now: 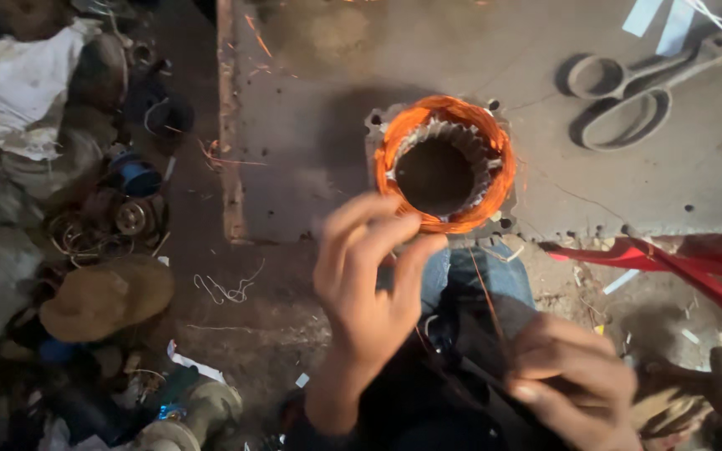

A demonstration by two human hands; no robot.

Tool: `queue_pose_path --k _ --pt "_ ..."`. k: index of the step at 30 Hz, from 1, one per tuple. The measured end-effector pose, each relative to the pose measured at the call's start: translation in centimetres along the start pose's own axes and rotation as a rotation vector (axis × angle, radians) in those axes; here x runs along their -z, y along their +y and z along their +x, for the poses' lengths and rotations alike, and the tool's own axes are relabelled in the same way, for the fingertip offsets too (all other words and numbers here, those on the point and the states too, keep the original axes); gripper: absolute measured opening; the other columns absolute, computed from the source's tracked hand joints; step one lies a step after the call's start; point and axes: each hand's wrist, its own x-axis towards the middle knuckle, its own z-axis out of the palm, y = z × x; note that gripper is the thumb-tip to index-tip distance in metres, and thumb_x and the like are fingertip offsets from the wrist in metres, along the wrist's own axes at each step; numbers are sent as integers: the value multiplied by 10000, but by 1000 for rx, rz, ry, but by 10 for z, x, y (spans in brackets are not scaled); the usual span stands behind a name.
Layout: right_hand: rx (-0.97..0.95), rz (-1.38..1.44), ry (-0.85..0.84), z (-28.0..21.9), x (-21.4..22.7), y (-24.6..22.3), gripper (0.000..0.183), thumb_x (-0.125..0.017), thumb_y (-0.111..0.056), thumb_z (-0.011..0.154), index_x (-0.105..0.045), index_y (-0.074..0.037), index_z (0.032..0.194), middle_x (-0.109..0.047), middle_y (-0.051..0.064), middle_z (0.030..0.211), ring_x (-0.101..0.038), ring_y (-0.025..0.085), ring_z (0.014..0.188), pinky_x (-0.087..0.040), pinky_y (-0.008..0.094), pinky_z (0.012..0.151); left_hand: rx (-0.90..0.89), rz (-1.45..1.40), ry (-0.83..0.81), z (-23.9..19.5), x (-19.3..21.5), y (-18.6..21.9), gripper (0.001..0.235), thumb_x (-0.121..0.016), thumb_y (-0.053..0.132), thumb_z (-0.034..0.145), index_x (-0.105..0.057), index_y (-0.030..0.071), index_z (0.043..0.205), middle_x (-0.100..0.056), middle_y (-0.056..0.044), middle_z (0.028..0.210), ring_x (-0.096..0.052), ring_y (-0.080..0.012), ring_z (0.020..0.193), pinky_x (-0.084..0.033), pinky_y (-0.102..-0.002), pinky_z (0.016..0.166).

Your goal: The person winds copper wire around the core of a motor stator, uses white strips of insulating material, and cuts the strips with shears.

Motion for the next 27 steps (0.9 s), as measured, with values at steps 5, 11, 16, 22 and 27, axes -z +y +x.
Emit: queue_pose_path --k 5,11,16,22,27 --pt "-78 -277 -159 -21 -4 36 123 -717 -64 794 -685 10 886 -629 90 852 -632 194 730 -506 318 612 187 -31 68 -36 -7 2 289 -823 40 861 -612 46 1059 -635 -91 969 -551 -144 731 -455 -295 645" --pt "-219 66 533 -63 4 40 43 -622 -14 932 -641 14 905 -538 81 847 -497 181 654 -440 354 629 296 -52 21 -46 -12 -5 131 -754 -1 962 -704 16 1082 -740 -103 954 -724 -141 812 -566 -266 719" --pt "14 -320 100 -67 -25 39 114 -684 -91 818 -641 -35 907 -640 58 887 -654 211 755 -512 331 673 450 -407 -114 -39 -10 8 186 -642 85 984 -679 -42 1115 -741 -107 1011 -714 -166 918 -565 -302 839" --pt "-64 -442 -208 -40 -31 28 201 -793 -101 762 -738 -51 949 -658 98 836 -677 234 666 -518 334 596 940 -1275 -282 -65 -14 -1 269 -527 231 1087 -657 -5 1093 -589 35 762 -519 -38 674 -414 -218 654" --pt "180 -549 84 1 -14 10 304 -756 -53 784 -655 -12 1068 -684 130 1031 -702 257 886 -557 331 751 614 -526 -322 -138 7 -51 282 -497 183 1046 -640 3 883 -602 10 749 -463 -62 596 -364 -253 544"
